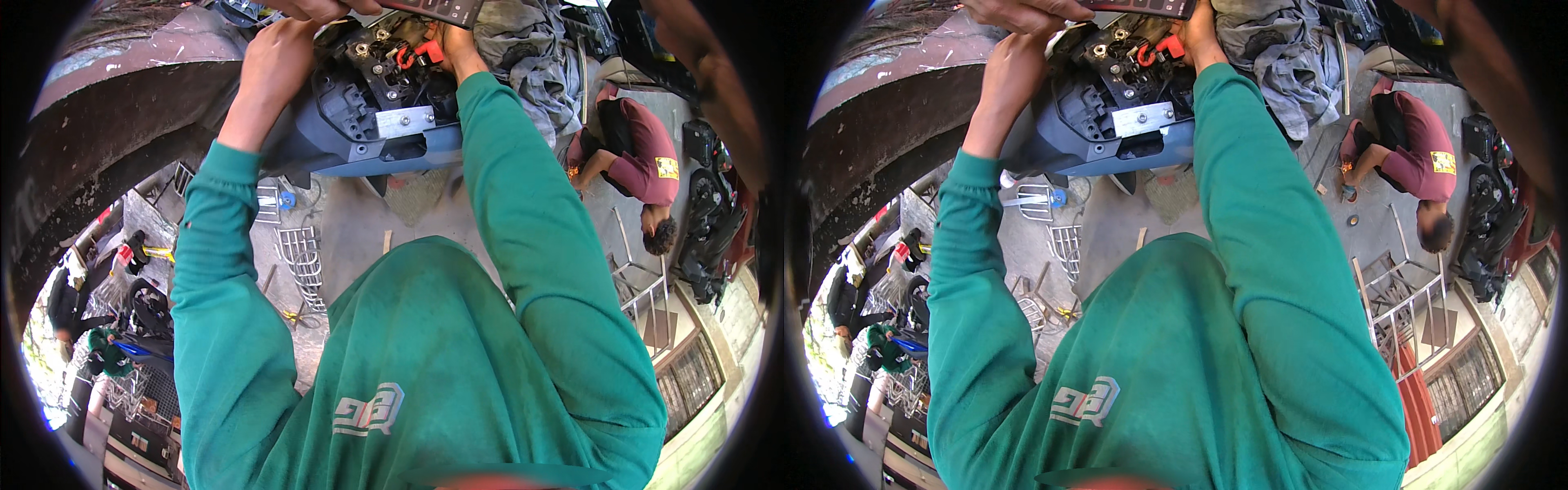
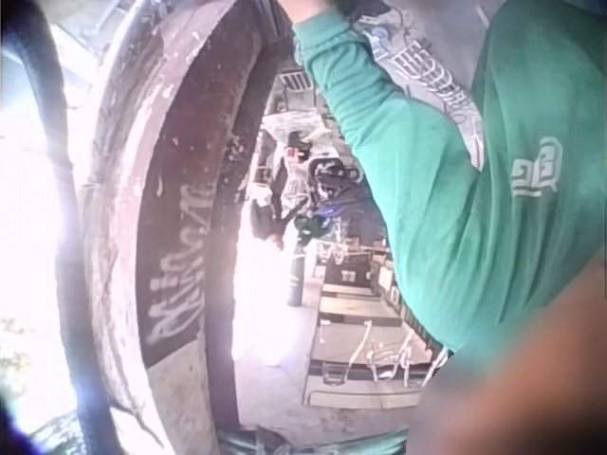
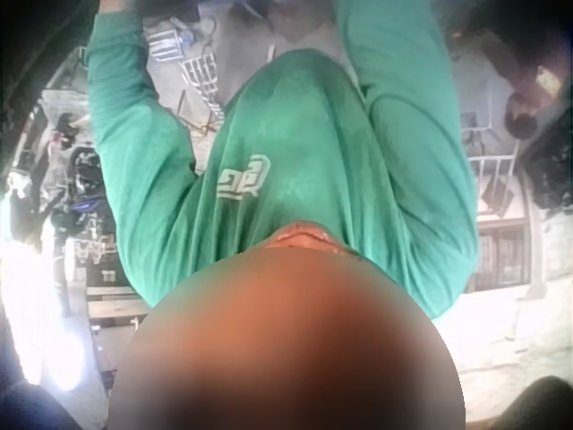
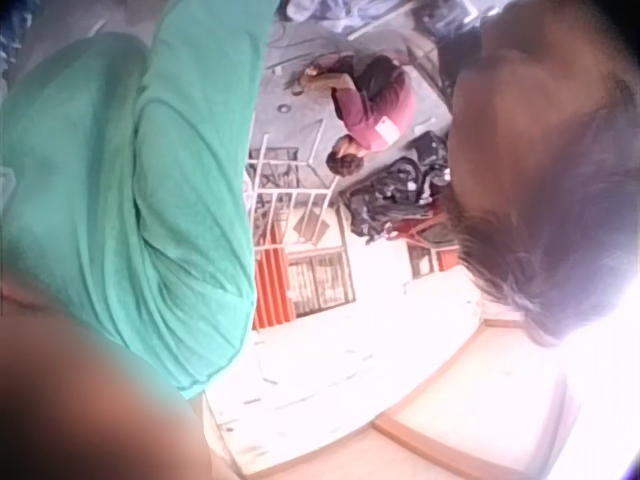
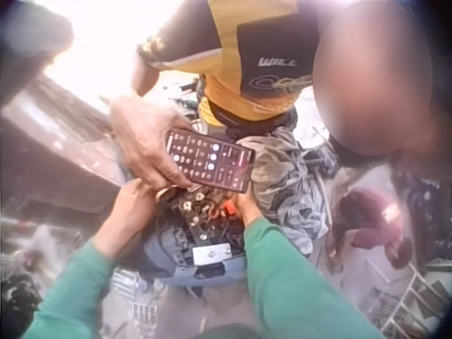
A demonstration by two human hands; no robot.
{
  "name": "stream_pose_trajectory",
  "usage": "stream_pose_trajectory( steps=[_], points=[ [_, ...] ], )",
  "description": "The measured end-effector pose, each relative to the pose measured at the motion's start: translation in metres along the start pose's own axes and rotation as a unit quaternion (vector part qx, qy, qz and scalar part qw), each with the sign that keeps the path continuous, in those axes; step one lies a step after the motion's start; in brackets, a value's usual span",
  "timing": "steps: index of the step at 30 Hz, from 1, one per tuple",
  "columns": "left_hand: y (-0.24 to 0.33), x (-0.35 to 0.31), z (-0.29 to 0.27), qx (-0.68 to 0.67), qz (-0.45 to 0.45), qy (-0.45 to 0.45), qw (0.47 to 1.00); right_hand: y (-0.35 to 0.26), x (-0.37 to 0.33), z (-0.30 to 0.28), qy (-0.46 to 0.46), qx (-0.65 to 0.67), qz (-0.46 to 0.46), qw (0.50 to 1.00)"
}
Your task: The person works on the internal electrical components of a scooter, using a screwdriver to tighten screws and a metal rod to adjust parts within the housing. They manipulate wires and components while another person assists by holding a phone for illumination.
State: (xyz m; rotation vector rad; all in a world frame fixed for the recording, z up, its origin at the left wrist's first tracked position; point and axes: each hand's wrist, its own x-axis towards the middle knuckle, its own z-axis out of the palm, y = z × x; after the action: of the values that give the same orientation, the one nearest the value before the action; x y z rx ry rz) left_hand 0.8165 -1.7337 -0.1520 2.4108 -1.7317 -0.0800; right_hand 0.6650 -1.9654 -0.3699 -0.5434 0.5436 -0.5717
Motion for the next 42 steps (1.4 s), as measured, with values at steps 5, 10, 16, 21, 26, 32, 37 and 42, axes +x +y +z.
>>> stream_pose_trajectory(
  steps=[5,10,16,21,26,32,37,42],
  points=[
    [-0.001,-0.018,-0.043,-0.017,-0.016,0.048,0.999,0.004,0.010,-0.002,-0.029,0.061,0.003,0.998],
    [-0.022,-0.006,-0.046,0.035,0.064,-0.007,0.997,-0.003,0.001,0.014,0.017,0.010,-0.009,1.000],
    [-0.021,-0.011,-0.037,-0.040,-0.002,0.034,0.999,-0.007,-0.004,0.022,-0.006,0.031,0.027,0.999],
    [0.005,-0.022,-0.015,-0.098,-0.050,-0.002,0.994,-0.001,0.011,0.006,0.002,0.013,0.014,1.000],
    [-0.007,-0.012,-0.011,-0.085,0.047,0.020,0.995,0.005,0.023,-0.006,0.008,0.011,-0.017,1.000],
    [-0.004,-0.011,-0.002,-0.068,0.055,0.013,0.996,0.003,0.017,-0.003,0.021,0.003,0.034,0.999],
    [-0.007,-0.008,0.006,-0.074,0.046,0.000,0.996,-0.002,0.006,0.004,0.031,-0.046,-0.002,0.998],
    [-0.009,-0.007,0.008,-0.063,0.082,-0.015,0.995,-0.010,-0.005,0.012,0.043,-0.093,0.043,0.994]
  ],
)
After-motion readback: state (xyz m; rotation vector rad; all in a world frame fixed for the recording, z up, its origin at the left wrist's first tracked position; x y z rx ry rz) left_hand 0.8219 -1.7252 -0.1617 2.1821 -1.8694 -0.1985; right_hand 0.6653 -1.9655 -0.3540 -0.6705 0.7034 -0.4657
